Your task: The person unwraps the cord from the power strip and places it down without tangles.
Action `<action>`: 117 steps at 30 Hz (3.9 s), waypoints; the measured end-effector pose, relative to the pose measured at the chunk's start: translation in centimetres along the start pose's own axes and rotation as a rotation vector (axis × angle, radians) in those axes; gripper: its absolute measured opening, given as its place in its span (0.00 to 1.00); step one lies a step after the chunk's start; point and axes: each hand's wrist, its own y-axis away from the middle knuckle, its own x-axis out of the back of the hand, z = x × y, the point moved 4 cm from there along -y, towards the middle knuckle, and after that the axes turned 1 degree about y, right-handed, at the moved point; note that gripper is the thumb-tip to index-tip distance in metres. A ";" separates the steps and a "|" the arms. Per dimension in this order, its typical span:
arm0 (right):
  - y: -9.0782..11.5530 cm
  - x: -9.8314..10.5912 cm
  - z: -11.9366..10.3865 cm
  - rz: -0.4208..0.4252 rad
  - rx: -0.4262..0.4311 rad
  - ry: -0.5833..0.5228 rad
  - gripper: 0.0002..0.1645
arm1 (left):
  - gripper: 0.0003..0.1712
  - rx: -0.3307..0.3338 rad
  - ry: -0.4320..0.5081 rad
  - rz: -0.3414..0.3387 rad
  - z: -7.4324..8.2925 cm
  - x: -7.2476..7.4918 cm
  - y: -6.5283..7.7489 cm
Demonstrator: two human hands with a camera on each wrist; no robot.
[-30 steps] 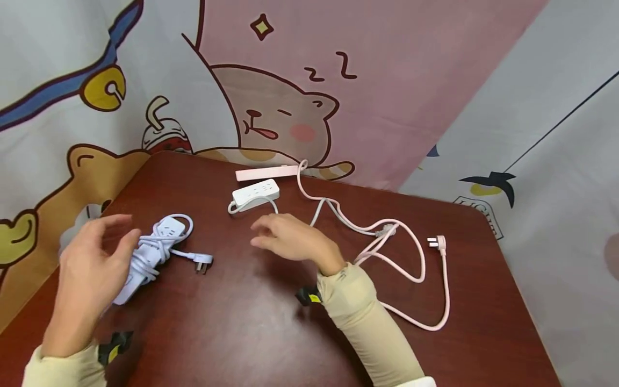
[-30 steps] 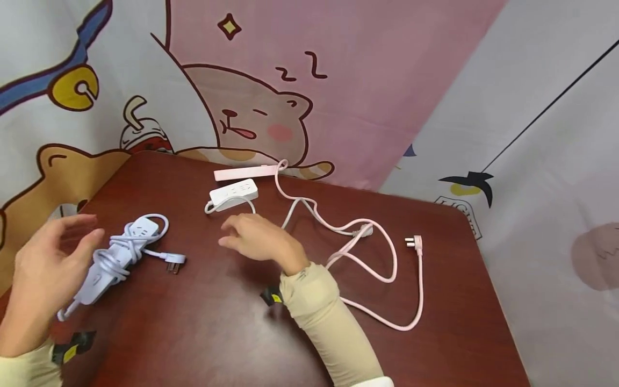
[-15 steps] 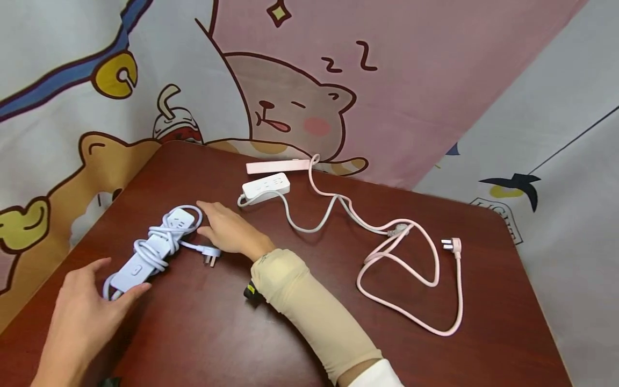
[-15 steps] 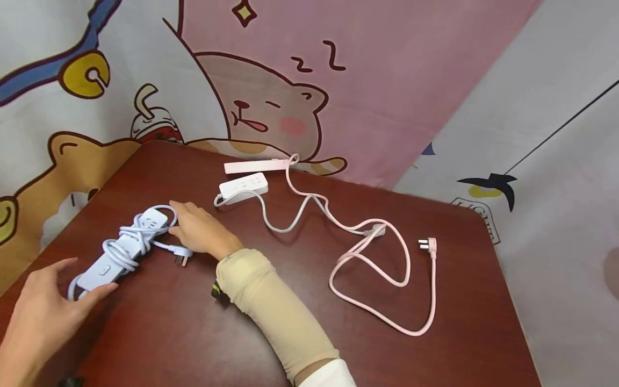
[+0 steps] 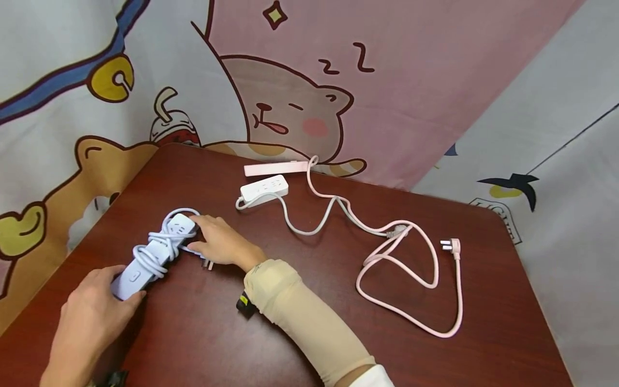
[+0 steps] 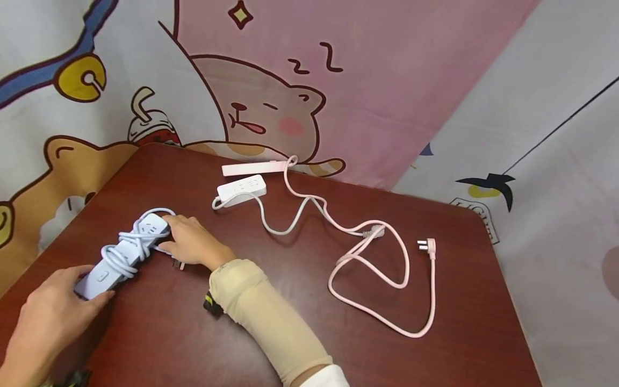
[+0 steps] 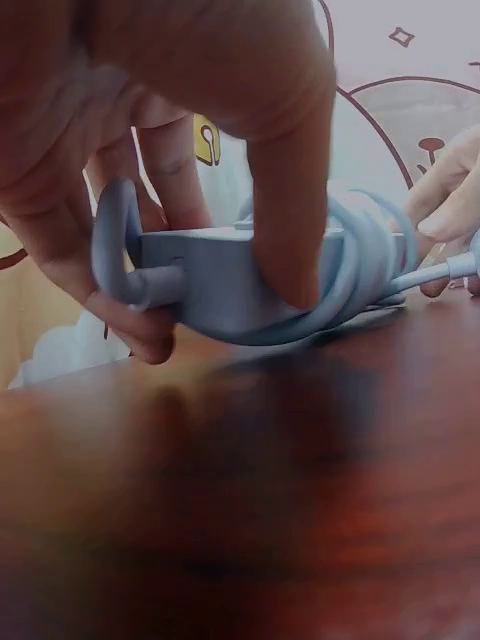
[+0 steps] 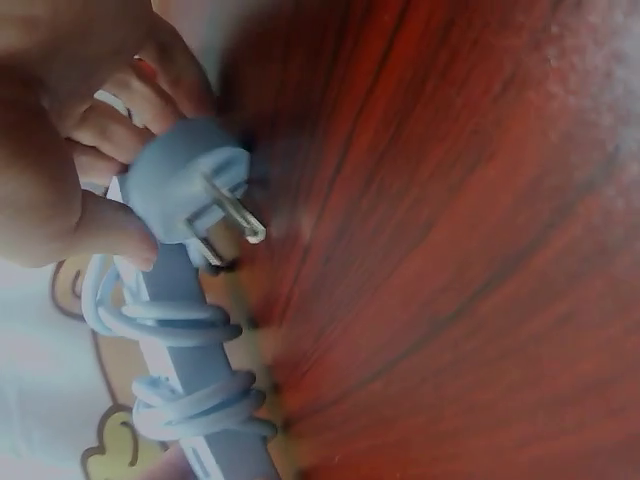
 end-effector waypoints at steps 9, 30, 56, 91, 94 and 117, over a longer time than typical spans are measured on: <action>3.7 3.7 -0.2 0.188 -0.009 -0.120 0.41 | 0.34 -0.082 0.041 0.127 3.9 3.3 -1.2; 20.5 19.2 0.9 1.007 0.175 -0.376 0.18 | 0.40 -0.626 0.585 0.191 19.2 8.7 -6.0; 26.7 21.7 2.2 1.005 0.191 -0.073 0.09 | 0.34 -0.755 0.867 0.108 24.6 7.4 -8.1; 30.7 24.1 6.5 1.110 0.132 0.086 0.08 | 0.28 -0.727 0.698 -0.141 26.0 1.8 -10.9; 30.8 24.0 6.4 1.061 0.187 0.068 0.08 | 0.28 -0.727 0.706 -0.098 25.8 2.0 -11.1; 31.4 24.3 8.5 0.870 0.071 0.182 0.12 | 0.29 -0.646 0.707 0.018 24.1 3.2 -11.6</action>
